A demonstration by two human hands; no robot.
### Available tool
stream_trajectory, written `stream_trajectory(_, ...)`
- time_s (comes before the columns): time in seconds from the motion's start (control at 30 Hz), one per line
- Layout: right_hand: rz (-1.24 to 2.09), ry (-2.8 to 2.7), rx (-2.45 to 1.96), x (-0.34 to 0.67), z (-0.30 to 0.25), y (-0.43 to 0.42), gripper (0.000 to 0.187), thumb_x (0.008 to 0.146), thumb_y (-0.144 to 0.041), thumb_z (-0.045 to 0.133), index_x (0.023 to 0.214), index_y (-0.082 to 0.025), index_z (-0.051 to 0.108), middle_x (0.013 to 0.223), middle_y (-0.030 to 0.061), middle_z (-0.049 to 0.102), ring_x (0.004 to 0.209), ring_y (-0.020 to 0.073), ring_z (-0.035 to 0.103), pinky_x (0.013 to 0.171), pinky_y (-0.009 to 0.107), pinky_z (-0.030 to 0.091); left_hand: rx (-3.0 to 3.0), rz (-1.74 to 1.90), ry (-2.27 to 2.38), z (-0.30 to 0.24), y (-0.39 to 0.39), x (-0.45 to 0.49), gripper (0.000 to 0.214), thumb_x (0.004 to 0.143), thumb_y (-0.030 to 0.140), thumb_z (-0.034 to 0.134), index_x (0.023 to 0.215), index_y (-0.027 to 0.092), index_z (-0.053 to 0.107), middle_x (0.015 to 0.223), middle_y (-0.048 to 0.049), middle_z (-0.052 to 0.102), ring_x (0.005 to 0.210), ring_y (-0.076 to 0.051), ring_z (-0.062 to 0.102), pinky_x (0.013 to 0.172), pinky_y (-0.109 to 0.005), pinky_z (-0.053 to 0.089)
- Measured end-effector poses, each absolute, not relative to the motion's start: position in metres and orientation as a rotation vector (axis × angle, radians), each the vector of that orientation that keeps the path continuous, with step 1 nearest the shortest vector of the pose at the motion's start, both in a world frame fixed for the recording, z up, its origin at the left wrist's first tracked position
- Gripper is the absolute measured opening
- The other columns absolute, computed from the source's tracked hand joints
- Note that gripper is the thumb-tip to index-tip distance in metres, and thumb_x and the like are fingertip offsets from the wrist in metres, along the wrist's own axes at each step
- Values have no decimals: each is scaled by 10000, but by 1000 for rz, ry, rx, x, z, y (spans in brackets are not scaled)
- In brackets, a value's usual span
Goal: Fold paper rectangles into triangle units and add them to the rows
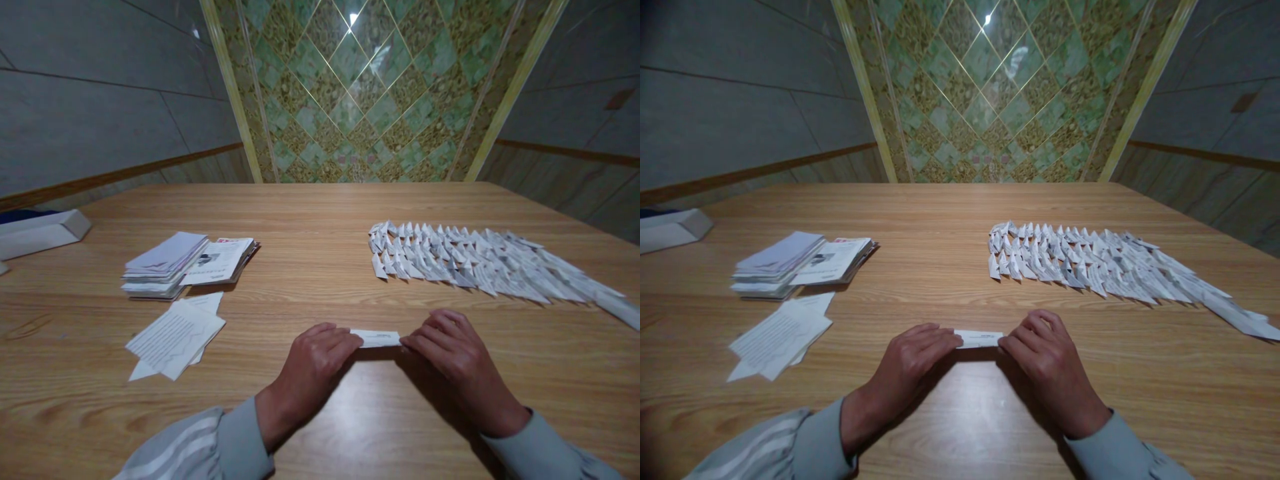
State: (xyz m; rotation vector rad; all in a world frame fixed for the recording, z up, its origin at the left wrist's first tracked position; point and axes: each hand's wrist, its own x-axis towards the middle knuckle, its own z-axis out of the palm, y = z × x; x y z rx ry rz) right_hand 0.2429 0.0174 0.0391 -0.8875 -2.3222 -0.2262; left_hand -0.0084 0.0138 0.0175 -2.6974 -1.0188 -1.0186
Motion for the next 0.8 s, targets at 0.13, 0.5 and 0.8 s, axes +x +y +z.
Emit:
stream_trajectory(0.13,-172,-2289,-946,252,39,22,225,991,-231,536,840,-179,695,691,28,648,721,186,516,781,365,366,-2720,-1094,-1077,14,14,-13,212,1002,214,477,1044,169,679,930,-71,790,819,-223,753,784,-395,604)
stream_trajectory(0.5,-176,-2102,-969,227,43,4,251,944,-191,587,1188,-177,646,1135,122,688,997,257,551,915,448,388,-2661,-1339,-1151,18,10,-11,145,971,180,520,1046,184,644,919,-68,780,815,-193,750,747,-313,608)
stream_trajectory(0.8,-39,-2245,-855,210,35,-3,108,961,-225,583,924,-204,682,781,7,680,824,179,538,972,431,315,-2728,-1321,-828,24,2,-5,144,951,157,536,1061,177,626,997,-104,789,942,-213,752,849,-352,597)
